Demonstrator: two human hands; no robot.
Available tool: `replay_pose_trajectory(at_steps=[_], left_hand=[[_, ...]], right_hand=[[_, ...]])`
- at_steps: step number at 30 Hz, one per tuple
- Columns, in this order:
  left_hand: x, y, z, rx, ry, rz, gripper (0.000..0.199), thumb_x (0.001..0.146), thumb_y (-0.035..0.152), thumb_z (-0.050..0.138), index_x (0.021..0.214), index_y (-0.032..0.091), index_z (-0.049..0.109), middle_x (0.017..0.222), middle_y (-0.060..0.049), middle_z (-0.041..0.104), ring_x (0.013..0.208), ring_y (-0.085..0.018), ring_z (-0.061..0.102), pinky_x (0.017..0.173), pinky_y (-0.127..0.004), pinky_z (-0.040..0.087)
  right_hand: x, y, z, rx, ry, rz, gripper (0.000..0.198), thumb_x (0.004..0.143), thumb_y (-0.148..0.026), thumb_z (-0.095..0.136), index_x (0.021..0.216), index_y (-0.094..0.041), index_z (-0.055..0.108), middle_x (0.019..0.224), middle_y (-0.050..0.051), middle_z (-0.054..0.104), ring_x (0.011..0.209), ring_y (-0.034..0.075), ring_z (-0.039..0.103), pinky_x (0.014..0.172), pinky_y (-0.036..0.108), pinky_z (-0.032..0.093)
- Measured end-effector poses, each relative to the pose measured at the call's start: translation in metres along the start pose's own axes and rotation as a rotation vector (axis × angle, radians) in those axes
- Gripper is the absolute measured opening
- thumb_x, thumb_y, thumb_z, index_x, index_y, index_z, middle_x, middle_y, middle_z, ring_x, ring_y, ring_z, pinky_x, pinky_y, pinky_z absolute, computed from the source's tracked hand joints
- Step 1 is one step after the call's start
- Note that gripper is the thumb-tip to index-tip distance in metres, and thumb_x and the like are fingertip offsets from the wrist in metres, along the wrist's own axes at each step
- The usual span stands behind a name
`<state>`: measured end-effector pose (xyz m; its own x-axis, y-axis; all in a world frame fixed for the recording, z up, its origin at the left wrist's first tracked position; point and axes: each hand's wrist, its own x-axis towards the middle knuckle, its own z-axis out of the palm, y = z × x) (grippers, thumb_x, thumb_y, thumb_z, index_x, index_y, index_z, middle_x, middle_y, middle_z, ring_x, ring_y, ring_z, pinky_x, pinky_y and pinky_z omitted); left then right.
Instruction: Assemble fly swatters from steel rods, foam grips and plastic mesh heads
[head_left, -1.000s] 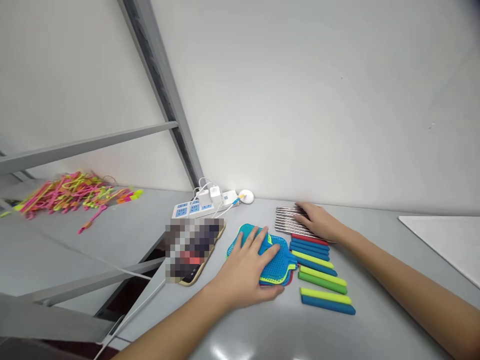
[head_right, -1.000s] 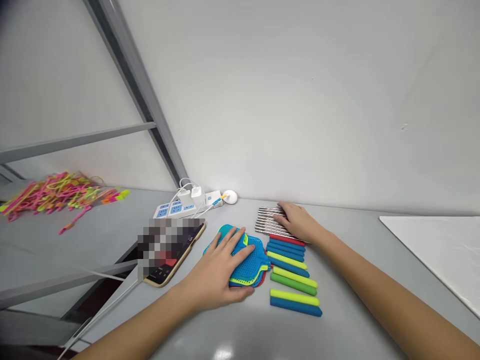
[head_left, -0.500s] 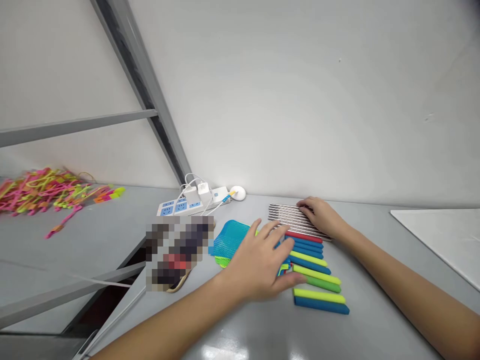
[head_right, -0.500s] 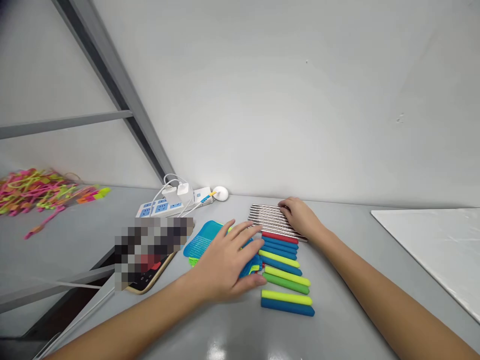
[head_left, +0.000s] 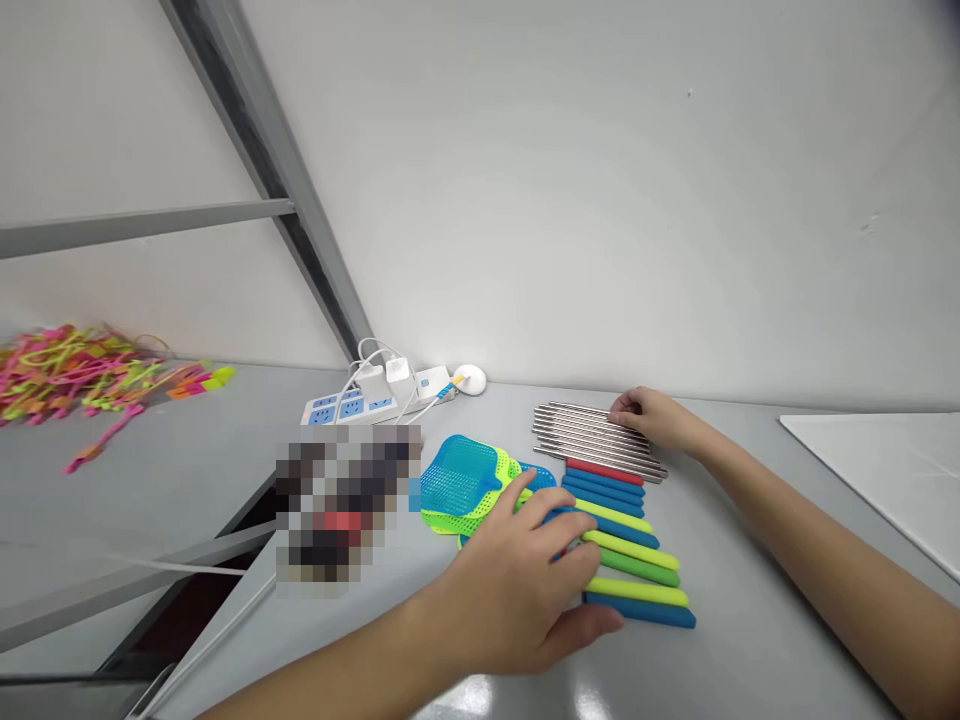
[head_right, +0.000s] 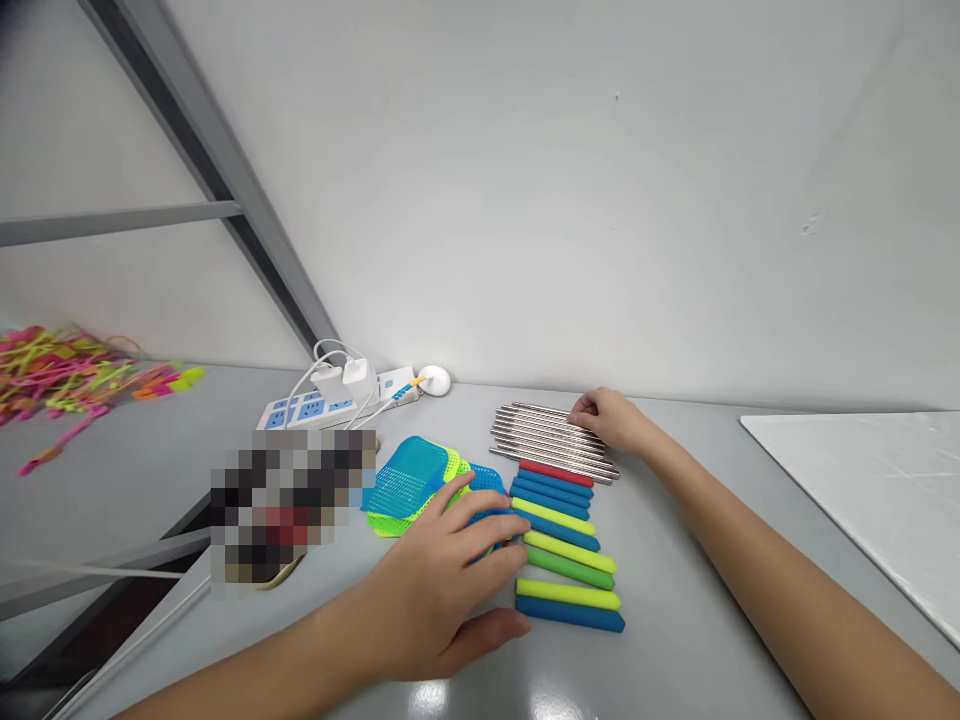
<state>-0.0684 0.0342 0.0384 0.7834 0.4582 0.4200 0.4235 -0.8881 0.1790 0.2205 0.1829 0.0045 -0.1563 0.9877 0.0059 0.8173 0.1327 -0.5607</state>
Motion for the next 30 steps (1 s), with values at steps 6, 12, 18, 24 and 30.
replay_pose_trajectory(at_steps=[6, 12, 18, 24, 30], left_hand=[[-0.003, 0.005, 0.004, 0.064, 0.000, 0.052, 0.033, 0.098, 0.045, 0.044, 0.094, 0.019, 0.063, 0.122, -0.003, 0.064, 0.120, -0.025, 0.050, 0.117, -0.053, 0.017], [-0.005, 0.003, 0.004, 0.099, 0.002, 0.066, 0.036, 0.098, 0.046, 0.044, 0.088, 0.020, 0.065, 0.129, -0.003, 0.061, 0.122, -0.026, 0.048, 0.116, -0.057, 0.019], [-0.005, 0.005, 0.006, 0.136, -0.083, 0.026, 0.033, 0.087, 0.051, 0.063, 0.087, 0.018, 0.064, 0.136, -0.010, 0.054, 0.124, -0.030, 0.045, 0.113, -0.061, 0.025], [-0.002, 0.008, 0.008, 0.142, -0.160, -0.021, 0.029, 0.089, 0.048, 0.061, 0.087, 0.019, 0.061, 0.137, -0.009, 0.051, 0.124, -0.029, 0.044, 0.115, -0.061, 0.017], [0.000, 0.010, 0.018, 0.166, -0.098, 0.050, 0.020, 0.092, 0.040, 0.059, 0.085, 0.021, 0.062, 0.133, -0.005, 0.054, 0.120, -0.026, 0.046, 0.118, -0.058, 0.004]], right_hand=[[-0.006, -0.009, 0.006, -0.011, 0.226, -0.048, 0.017, 0.083, -0.036, 0.058, 0.077, -0.021, 0.063, 0.082, 0.007, 0.067, 0.080, 0.023, 0.059, 0.070, 0.034, 0.043], [-0.064, -0.030, 0.005, 0.209, 0.630, -0.019, 0.020, 0.093, -0.041, 0.049, 0.102, -0.024, 0.051, 0.086, 0.004, 0.061, 0.077, 0.022, 0.056, 0.072, 0.037, 0.042], [-0.128, -0.043, 0.008, 0.674, 0.740, -0.015, 0.025, 0.087, -0.048, 0.063, 0.094, -0.026, 0.053, 0.070, -0.004, 0.050, 0.064, 0.016, 0.051, 0.065, 0.033, 0.044], [-0.139, -0.052, 0.018, 0.974, 0.628, -0.040, 0.027, 0.094, -0.045, 0.054, 0.079, -0.023, 0.059, 0.053, -0.006, 0.036, 0.055, 0.013, 0.041, 0.062, 0.032, 0.041], [-0.144, -0.055, 0.030, 0.916, 0.509, -0.176, 0.036, 0.101, -0.042, 0.038, 0.083, -0.023, 0.063, 0.074, 0.002, 0.054, 0.079, 0.017, 0.053, 0.071, 0.032, 0.039]])
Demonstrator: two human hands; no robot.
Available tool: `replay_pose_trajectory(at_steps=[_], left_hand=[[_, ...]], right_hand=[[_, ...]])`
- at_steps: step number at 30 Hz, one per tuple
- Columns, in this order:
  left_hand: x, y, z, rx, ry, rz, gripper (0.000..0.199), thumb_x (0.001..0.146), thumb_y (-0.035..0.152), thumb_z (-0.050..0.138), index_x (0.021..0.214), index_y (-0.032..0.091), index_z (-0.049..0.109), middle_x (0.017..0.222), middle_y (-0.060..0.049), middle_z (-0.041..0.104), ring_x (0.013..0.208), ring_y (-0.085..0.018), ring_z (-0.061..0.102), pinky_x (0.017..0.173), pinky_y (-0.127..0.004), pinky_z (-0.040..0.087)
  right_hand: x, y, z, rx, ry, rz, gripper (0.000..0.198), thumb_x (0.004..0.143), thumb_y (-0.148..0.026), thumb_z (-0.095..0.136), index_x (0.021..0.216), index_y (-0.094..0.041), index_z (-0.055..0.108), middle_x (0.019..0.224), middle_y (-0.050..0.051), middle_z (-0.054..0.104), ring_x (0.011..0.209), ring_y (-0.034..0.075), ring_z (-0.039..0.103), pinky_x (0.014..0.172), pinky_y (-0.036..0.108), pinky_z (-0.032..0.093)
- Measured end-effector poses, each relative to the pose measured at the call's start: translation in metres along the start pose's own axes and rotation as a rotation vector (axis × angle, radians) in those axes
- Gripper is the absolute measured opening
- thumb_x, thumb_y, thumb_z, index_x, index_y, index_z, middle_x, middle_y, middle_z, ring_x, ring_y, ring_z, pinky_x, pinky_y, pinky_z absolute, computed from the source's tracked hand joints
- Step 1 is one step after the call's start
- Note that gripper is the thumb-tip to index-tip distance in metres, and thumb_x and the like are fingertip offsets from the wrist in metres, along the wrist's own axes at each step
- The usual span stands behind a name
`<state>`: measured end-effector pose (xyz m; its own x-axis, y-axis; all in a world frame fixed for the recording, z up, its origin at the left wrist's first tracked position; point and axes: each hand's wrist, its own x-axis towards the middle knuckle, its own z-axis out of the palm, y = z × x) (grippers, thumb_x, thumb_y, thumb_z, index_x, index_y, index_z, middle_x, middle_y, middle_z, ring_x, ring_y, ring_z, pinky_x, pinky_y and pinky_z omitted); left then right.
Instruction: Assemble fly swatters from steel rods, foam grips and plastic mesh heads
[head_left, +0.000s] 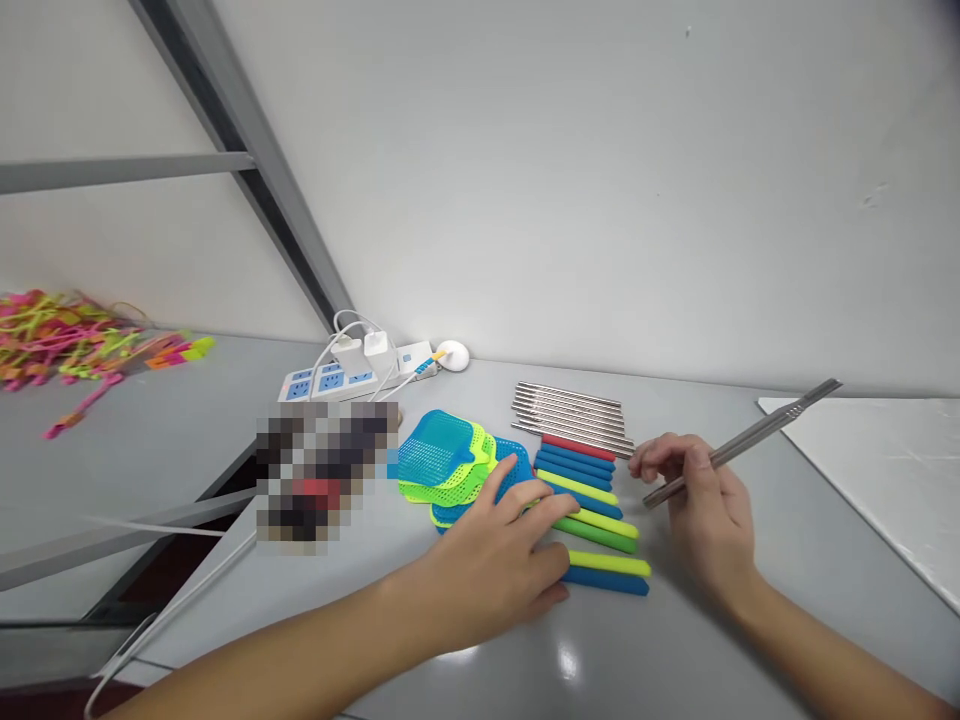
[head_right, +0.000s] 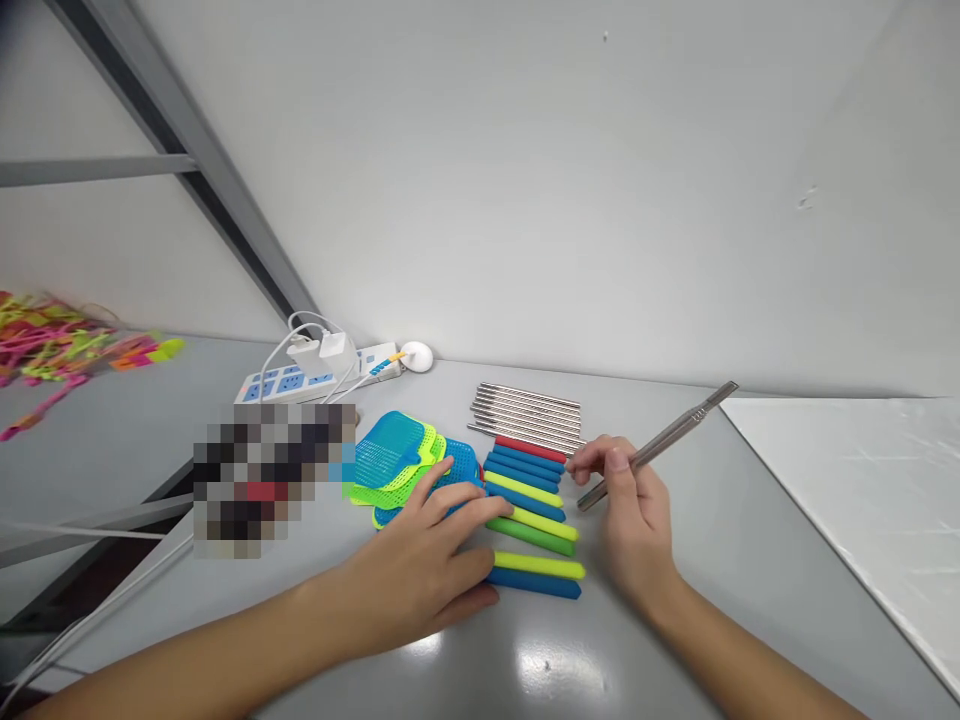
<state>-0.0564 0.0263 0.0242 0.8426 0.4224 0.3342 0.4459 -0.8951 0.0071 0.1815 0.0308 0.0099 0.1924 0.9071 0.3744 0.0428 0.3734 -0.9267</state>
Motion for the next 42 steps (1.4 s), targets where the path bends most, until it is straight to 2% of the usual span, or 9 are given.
replay_pose_trajectory(at_steps=[4, 8, 11, 16, 21, 25, 29, 36, 42], left_hand=[[0.000, 0.001, 0.005, -0.007, -0.001, 0.004, 0.017, 0.094, 0.035, 0.057, 0.087, 0.021, 0.063, 0.132, -0.005, 0.055, 0.118, -0.025, 0.047, 0.118, -0.057, 0.003], [0.000, 0.001, -0.004, -0.108, -0.006, 0.003, 0.012, 0.092, 0.030, 0.058, 0.089, 0.021, 0.064, 0.135, -0.004, 0.055, 0.119, -0.024, 0.048, 0.118, -0.056, 0.008], [0.000, -0.001, -0.017, -0.267, 0.104, -0.027, 0.008, 0.089, 0.027, 0.061, 0.095, 0.021, 0.063, 0.130, -0.004, 0.058, 0.116, -0.023, 0.050, 0.115, -0.053, 0.022], [-0.004, -0.002, -0.031, -0.695, 0.308, -0.109, 0.017, 0.089, 0.018, 0.060, 0.106, 0.022, 0.057, 0.117, -0.007, 0.063, 0.106, -0.019, 0.058, 0.093, -0.037, 0.047], [-0.007, 0.007, -0.032, -1.078, 0.137, -0.319, 0.011, 0.098, 0.027, 0.047, 0.107, 0.022, 0.051, 0.086, -0.002, 0.068, 0.073, -0.012, 0.062, 0.064, -0.025, 0.049], [-0.005, 0.017, -0.030, -0.892, -0.138, -0.383, 0.015, 0.095, 0.036, 0.052, 0.100, 0.023, 0.058, 0.070, 0.003, 0.059, 0.058, -0.010, 0.051, 0.050, -0.021, 0.035], [-0.005, 0.025, -0.023, -0.708, -0.292, -0.228, 0.017, 0.090, 0.041, 0.057, 0.097, 0.025, 0.062, 0.075, 0.003, 0.066, 0.065, -0.014, 0.058, 0.057, -0.023, 0.038], [-0.003, 0.013, -0.018, -0.765, -0.156, -0.440, 0.025, 0.097, 0.036, 0.045, 0.087, 0.020, 0.061, 0.070, 0.003, 0.060, 0.064, -0.012, 0.053, 0.057, -0.023, 0.035], [-0.005, 0.009, -0.017, -0.777, -0.043, -0.393, 0.030, 0.099, 0.041, 0.044, 0.089, 0.019, 0.061, 0.070, 0.003, 0.054, 0.065, -0.012, 0.049, 0.059, -0.025, 0.035]], right_hand=[[-0.002, 0.001, -0.001, -0.068, -0.027, -0.119, 0.042, 0.102, -0.044, 0.034, 0.083, -0.023, 0.065, 0.076, 0.002, 0.052, 0.074, 0.016, 0.047, 0.068, 0.031, 0.037], [-0.006, 0.004, -0.003, -0.112, -0.055, -0.039, 0.044, 0.102, -0.046, 0.032, 0.084, -0.023, 0.065, 0.060, -0.001, 0.041, 0.062, 0.015, 0.044, 0.053, 0.027, 0.032], [-0.009, 0.004, -0.003, -0.126, -0.071, -0.010, 0.040, 0.101, -0.047, 0.036, 0.085, -0.022, 0.063, 0.058, -0.002, 0.042, 0.055, 0.013, 0.041, 0.048, 0.026, 0.031], [-0.010, -0.004, 0.000, -0.142, -0.097, -0.014, 0.033, 0.099, -0.045, 0.044, 0.084, -0.022, 0.063, 0.060, -0.002, 0.048, 0.053, 0.012, 0.045, 0.049, 0.025, 0.037], [-0.014, -0.017, 0.007, -0.117, -0.068, 0.015, 0.019, 0.094, -0.038, 0.057, 0.084, -0.023, 0.061, 0.064, -0.002, 0.053, 0.054, 0.012, 0.050, 0.050, 0.024, 0.042], [-0.020, -0.025, 0.011, -0.049, -0.114, 0.084, 0.015, 0.092, -0.036, 0.061, 0.083, -0.023, 0.061, 0.067, -0.002, 0.055, 0.054, 0.011, 0.051, 0.051, 0.025, 0.043], [-0.022, -0.027, 0.014, 0.000, -0.205, 0.136, 0.017, 0.092, -0.036, 0.061, 0.081, -0.022, 0.061, 0.067, -0.002, 0.056, 0.056, 0.011, 0.051, 0.052, 0.024, 0.042], [-0.022, -0.031, 0.015, 0.080, -0.234, 0.193, 0.028, 0.094, -0.042, 0.056, 0.077, -0.021, 0.062, 0.067, -0.001, 0.059, 0.054, 0.011, 0.055, 0.053, 0.025, 0.045], [-0.026, -0.036, 0.018, 0.099, -0.359, 0.257, 0.021, 0.090, -0.039, 0.063, 0.081, -0.020, 0.066, 0.062, 0.000, 0.063, 0.055, 0.013, 0.059, 0.055, 0.026, 0.048]])
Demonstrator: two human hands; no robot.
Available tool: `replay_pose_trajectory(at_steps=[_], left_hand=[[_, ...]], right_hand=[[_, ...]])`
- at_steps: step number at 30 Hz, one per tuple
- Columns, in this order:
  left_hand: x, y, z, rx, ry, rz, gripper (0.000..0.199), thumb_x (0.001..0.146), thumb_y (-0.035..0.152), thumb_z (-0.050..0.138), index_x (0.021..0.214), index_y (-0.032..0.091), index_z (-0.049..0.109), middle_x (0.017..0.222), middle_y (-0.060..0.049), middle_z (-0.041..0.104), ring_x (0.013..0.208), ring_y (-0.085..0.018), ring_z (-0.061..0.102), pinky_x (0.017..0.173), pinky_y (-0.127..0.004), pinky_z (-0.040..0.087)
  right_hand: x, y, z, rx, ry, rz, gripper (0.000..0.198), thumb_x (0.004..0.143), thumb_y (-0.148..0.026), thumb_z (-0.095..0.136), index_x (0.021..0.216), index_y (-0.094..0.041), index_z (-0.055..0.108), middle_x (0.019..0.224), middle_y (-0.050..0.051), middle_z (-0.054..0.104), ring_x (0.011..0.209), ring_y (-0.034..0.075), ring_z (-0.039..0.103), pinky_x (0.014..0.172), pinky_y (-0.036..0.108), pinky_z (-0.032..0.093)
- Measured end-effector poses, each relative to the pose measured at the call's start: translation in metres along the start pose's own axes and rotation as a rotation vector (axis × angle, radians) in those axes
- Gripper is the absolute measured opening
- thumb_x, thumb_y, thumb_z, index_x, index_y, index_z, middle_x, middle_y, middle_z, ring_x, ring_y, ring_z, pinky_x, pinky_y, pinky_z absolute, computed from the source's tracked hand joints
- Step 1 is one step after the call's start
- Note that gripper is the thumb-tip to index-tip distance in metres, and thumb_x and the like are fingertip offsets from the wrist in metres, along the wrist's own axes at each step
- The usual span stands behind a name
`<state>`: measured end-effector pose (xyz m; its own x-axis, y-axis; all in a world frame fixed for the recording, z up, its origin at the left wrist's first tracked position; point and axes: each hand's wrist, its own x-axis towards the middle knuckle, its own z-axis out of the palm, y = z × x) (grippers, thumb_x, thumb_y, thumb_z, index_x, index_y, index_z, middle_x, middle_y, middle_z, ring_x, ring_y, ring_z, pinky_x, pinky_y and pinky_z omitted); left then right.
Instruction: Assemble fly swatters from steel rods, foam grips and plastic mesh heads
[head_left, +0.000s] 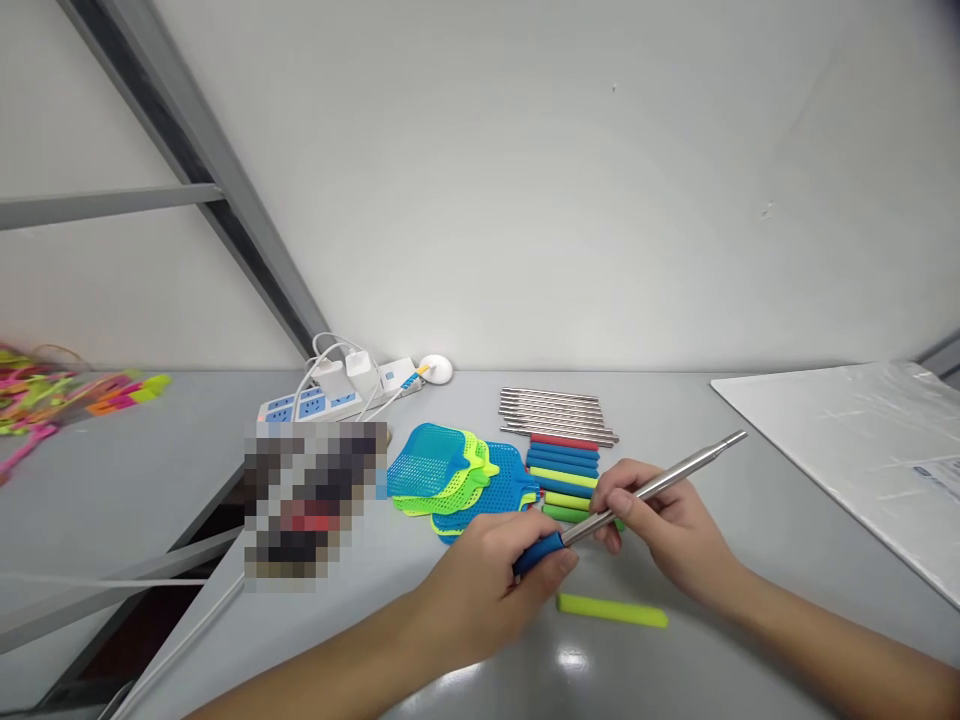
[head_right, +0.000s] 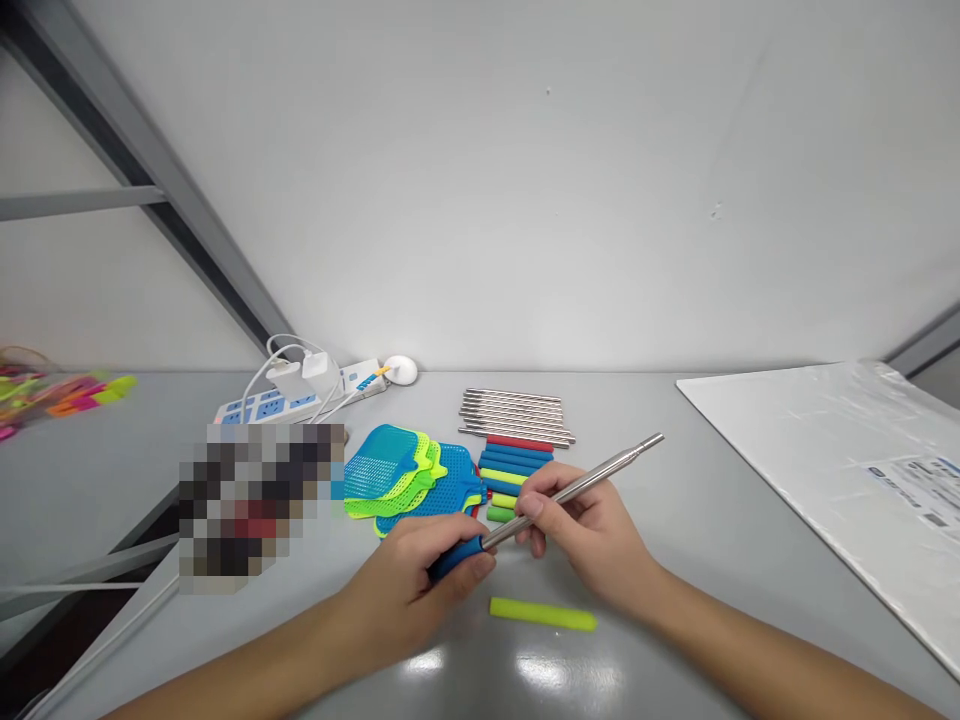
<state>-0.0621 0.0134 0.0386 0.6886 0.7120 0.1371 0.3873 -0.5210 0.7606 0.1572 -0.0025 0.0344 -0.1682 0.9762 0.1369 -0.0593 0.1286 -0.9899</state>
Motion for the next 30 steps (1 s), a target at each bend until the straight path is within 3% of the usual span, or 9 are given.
replay_pose_trajectory(at_steps=[5, 11, 14, 17, 20, 22, 24, 27, 30], left_hand=[[-0.002, -0.004, 0.001, 0.025, -0.010, 0.047, 0.026, 0.099, 0.038, 0.043, 0.092, 0.019, 0.060, 0.076, 0.001, 0.059, 0.068, -0.013, 0.052, 0.061, -0.026, 0.036], [-0.004, -0.006, 0.010, 0.028, -0.028, 0.059, 0.008, 0.093, 0.028, 0.051, 0.099, 0.022, 0.054, 0.083, 0.001, 0.060, 0.071, -0.014, 0.054, 0.060, -0.026, 0.039], [-0.004, -0.007, 0.015, -0.053, 0.180, 0.119, 0.030, 0.086, 0.022, 0.059, 0.113, 0.023, 0.046, 0.091, -0.001, 0.053, 0.073, -0.015, 0.051, 0.059, -0.026, 0.042], [-0.006, -0.006, 0.012, -0.028, 0.483, 0.339, 0.050, 0.077, 0.017, 0.060, 0.123, 0.022, 0.039, 0.102, -0.007, 0.047, 0.089, -0.020, 0.052, 0.070, -0.034, 0.047], [-0.010, -0.001, 0.005, 0.140, 0.619, 0.593, 0.045, 0.073, 0.017, 0.058, 0.116, 0.021, 0.045, 0.101, -0.008, 0.048, 0.090, -0.023, 0.052, 0.075, -0.040, 0.045], [-0.011, 0.003, 0.005, 0.276, 0.502, 0.745, 0.032, 0.074, 0.018, 0.058, 0.105, 0.021, 0.051, 0.091, -0.004, 0.053, 0.078, -0.019, 0.051, 0.070, -0.037, 0.043], [-0.010, 0.006, 0.012, 0.456, 0.311, 0.780, 0.021, 0.079, 0.024, 0.061, 0.099, 0.021, 0.056, 0.091, -0.004, 0.059, 0.078, -0.018, 0.051, 0.072, -0.037, 0.041], [-0.002, 0.006, 0.033, 0.726, 0.141, 0.655, 0.025, 0.085, 0.045, 0.064, 0.094, 0.022, 0.061, 0.102, -0.005, 0.063, 0.090, -0.022, 0.052, 0.082, -0.040, 0.039], [0.008, 0.001, 0.052, 0.817, 0.068, 0.584, 0.030, 0.087, 0.050, 0.063, 0.082, 0.021, 0.060, 0.101, -0.004, 0.063, 0.092, -0.023, 0.052, 0.084, -0.042, 0.037]], right_hand=[[0.001, -0.001, 0.002, -0.022, -0.049, -0.034, 0.013, 0.084, -0.034, 0.070, 0.081, -0.022, 0.071, 0.072, 0.001, 0.066, 0.059, 0.014, 0.061, 0.057, 0.027, 0.051], [0.001, 0.002, 0.009, -0.188, -0.298, -0.123, 0.009, 0.080, -0.026, 0.075, 0.089, -0.026, 0.075, 0.080, 0.001, 0.068, 0.077, 0.016, 0.062, 0.071, 0.029, 0.051], [0.000, 0.001, 0.012, -0.162, -0.332, -0.076, 0.014, 0.080, -0.029, 0.075, 0.094, -0.026, 0.075, 0.086, 0.003, 0.069, 0.081, 0.017, 0.063, 0.072, 0.031, 0.053], [-0.002, -0.004, 0.010, -0.171, -0.319, 0.006, 0.013, 0.081, -0.032, 0.073, 0.092, -0.025, 0.075, 0.081, 0.002, 0.069, 0.074, 0.017, 0.063, 0.066, 0.029, 0.053], [0.001, -0.011, -0.002, -0.162, -0.181, 0.030, 0.014, 0.084, -0.035, 0.071, 0.089, -0.022, 0.073, 0.075, 0.002, 0.068, 0.068, 0.016, 0.063, 0.062, 0.028, 0.053], [0.007, -0.015, -0.015, -0.136, -0.004, -0.022, 0.016, 0.086, -0.037, 0.067, 0.085, -0.021, 0.070, 0.069, 0.001, 0.064, 0.063, 0.015, 0.062, 0.061, 0.028, 0.051], [0.015, -0.018, -0.030, -0.096, 0.198, -0.094, 0.021, 0.088, -0.039, 0.064, 0.079, -0.021, 0.067, 0.064, -0.001, 0.059, 0.058, 0.013, 0.058, 0.058, 0.027, 0.049], [0.028, -0.017, -0.048, -0.044, 0.403, -0.148, 0.029, 0.088, -0.044, 0.064, 0.072, -0.020, 0.063, 0.065, -0.002, 0.055, 0.054, 0.011, 0.051, 0.054, 0.026, 0.045], [0.035, -0.010, -0.056, -0.075, 0.464, -0.134, 0.033, 0.087, -0.047, 0.064, 0.068, -0.019, 0.062, 0.065, -0.002, 0.052, 0.052, 0.010, 0.049, 0.052, 0.026, 0.043]])
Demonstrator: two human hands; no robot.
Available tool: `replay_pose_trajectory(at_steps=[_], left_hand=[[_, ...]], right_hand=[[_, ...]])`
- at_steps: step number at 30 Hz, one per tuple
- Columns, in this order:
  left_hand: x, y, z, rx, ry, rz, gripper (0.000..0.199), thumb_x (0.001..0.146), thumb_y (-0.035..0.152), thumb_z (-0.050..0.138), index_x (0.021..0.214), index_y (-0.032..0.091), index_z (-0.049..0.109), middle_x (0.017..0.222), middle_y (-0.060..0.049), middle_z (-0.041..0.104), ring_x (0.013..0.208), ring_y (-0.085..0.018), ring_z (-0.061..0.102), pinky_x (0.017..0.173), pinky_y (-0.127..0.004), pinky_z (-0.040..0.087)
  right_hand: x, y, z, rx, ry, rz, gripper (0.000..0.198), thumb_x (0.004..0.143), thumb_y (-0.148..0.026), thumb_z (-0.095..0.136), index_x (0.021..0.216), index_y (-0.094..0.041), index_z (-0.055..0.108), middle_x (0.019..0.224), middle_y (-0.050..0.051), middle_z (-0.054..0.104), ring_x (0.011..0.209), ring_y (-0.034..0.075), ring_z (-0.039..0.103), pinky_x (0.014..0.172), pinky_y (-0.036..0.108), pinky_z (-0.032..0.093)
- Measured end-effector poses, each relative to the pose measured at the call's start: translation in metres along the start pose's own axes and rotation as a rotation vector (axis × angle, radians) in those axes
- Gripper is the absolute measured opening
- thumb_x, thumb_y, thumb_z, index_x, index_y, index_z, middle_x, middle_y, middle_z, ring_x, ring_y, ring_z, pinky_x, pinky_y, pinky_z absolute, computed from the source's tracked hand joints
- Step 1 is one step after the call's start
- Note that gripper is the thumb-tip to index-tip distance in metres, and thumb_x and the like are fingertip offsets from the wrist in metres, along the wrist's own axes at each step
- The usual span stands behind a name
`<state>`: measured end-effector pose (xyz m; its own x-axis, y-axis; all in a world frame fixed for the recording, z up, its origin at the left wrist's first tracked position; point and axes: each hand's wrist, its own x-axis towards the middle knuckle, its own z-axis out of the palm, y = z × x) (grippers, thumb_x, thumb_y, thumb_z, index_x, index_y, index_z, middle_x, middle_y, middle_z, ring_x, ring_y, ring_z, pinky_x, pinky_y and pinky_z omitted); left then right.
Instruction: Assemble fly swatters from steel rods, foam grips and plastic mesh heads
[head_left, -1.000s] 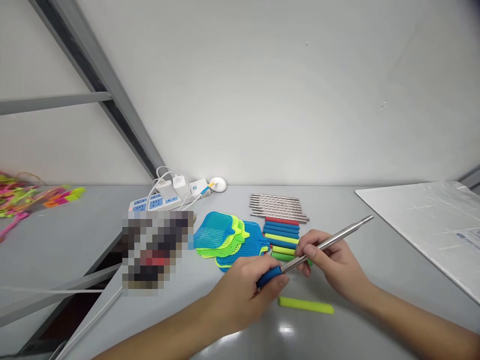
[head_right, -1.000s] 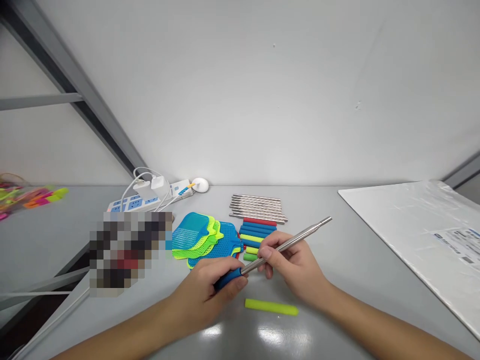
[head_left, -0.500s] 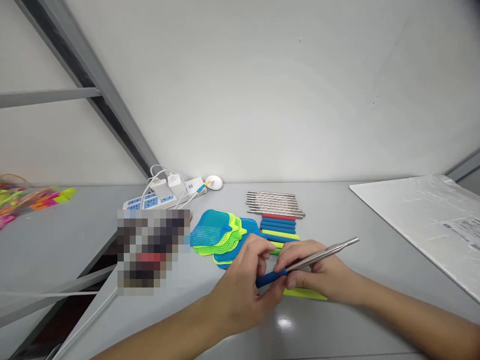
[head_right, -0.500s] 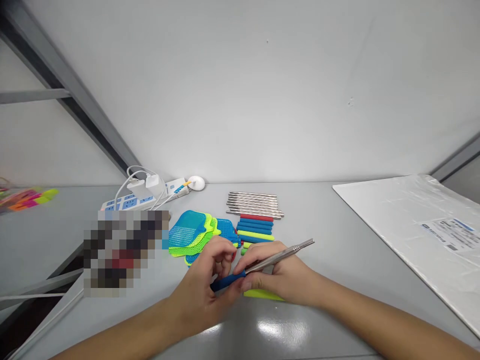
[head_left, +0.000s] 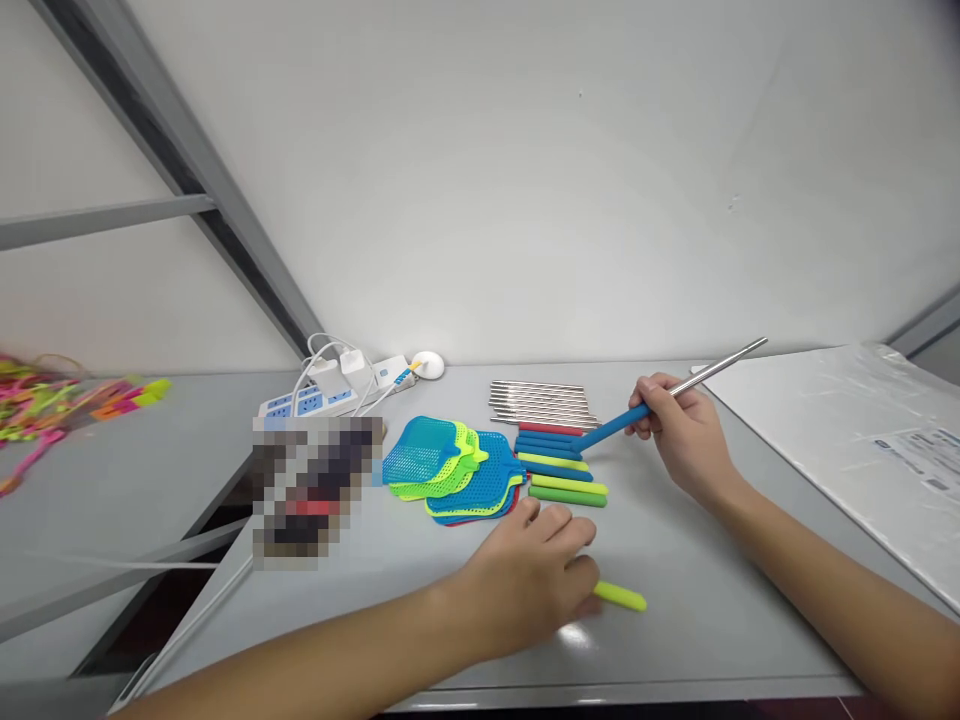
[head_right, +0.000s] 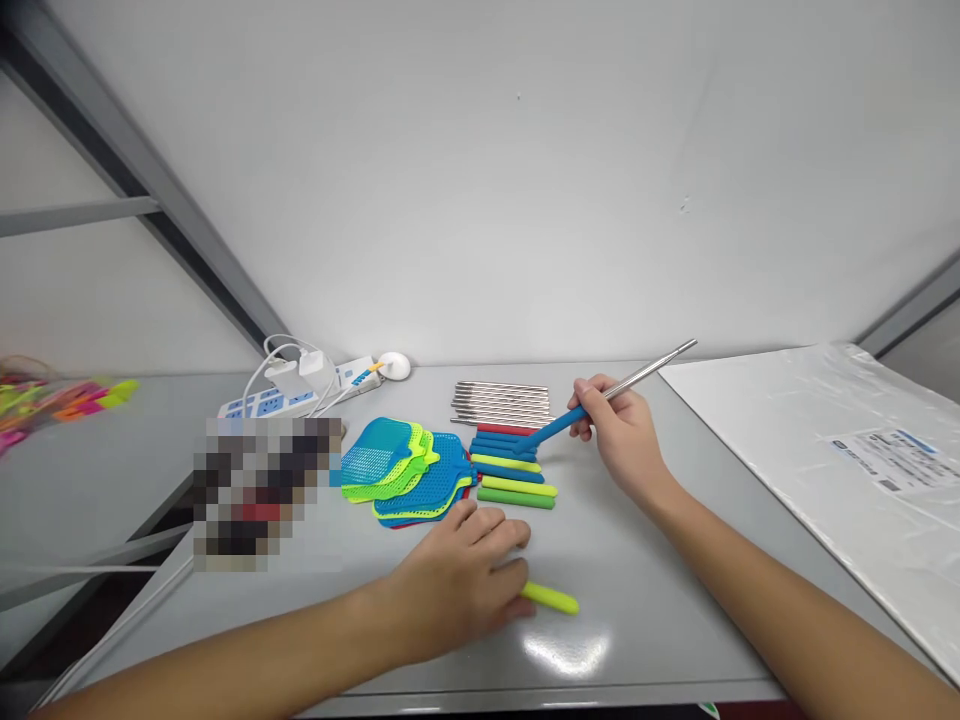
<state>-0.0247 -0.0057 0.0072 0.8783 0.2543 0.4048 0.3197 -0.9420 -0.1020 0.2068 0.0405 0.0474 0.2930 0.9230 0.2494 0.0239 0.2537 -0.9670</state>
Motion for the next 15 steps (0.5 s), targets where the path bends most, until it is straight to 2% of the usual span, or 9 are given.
replay_pose_trajectory(at_steps=[2, 5, 8, 10, 15], left_hand=[[0.007, -0.002, 0.004, 0.008, -0.020, -0.001, 0.026, 0.090, 0.043, 0.062, 0.080, 0.019, 0.061, 0.100, -0.004, 0.062, 0.090, -0.022, 0.052, 0.082, -0.041, 0.037], [0.023, -0.016, -0.005, 0.085, -0.028, -0.063, 0.023, 0.094, 0.037, 0.057, 0.084, 0.018, 0.063, 0.104, -0.006, 0.062, 0.093, -0.023, 0.051, 0.077, -0.039, 0.037], [0.041, -0.039, -0.019, 0.166, -0.054, -0.264, 0.024, 0.096, 0.038, 0.055, 0.090, 0.017, 0.065, 0.107, -0.008, 0.061, 0.099, -0.027, 0.050, 0.075, -0.039, 0.036], [0.049, -0.054, -0.022, 0.166, -0.084, -0.352, 0.026, 0.097, 0.038, 0.053, 0.088, 0.017, 0.066, 0.107, -0.009, 0.061, 0.103, -0.029, 0.048, 0.075, -0.040, 0.035], [0.054, -0.069, -0.011, 0.132, -0.118, -0.370, 0.028, 0.092, 0.041, 0.060, 0.077, 0.019, 0.068, 0.109, -0.009, 0.062, 0.108, -0.030, 0.048, 0.076, -0.041, 0.035]], right_hand=[[0.001, 0.004, 0.000, -0.027, -0.006, 0.006, 0.034, 0.086, -0.047, 0.065, 0.067, -0.019, 0.063, 0.065, -0.003, 0.052, 0.051, 0.009, 0.049, 0.051, 0.025, 0.042], [0.000, 0.004, 0.000, -0.028, -0.014, 0.003, 0.035, 0.087, -0.047, 0.064, 0.067, -0.019, 0.063, 0.066, -0.002, 0.052, 0.052, 0.009, 0.050, 0.051, 0.025, 0.042], [-0.001, -0.001, -0.002, -0.008, 0.040, -0.025, 0.034, 0.088, -0.047, 0.063, 0.068, -0.020, 0.061, 0.067, -0.002, 0.054, 0.053, 0.010, 0.051, 0.052, 0.025, 0.041], [0.000, -0.004, -0.004, 0.014, 0.090, -0.042, 0.034, 0.088, -0.047, 0.063, 0.068, -0.020, 0.060, 0.065, -0.003, 0.053, 0.053, 0.010, 0.049, 0.051, 0.025, 0.040], [-0.001, -0.003, -0.005, 0.016, 0.113, -0.036, 0.037, 0.089, -0.049, 0.061, 0.065, -0.020, 0.059, 0.055, -0.004, 0.045, 0.051, 0.010, 0.046, 0.052, 0.025, 0.041]])
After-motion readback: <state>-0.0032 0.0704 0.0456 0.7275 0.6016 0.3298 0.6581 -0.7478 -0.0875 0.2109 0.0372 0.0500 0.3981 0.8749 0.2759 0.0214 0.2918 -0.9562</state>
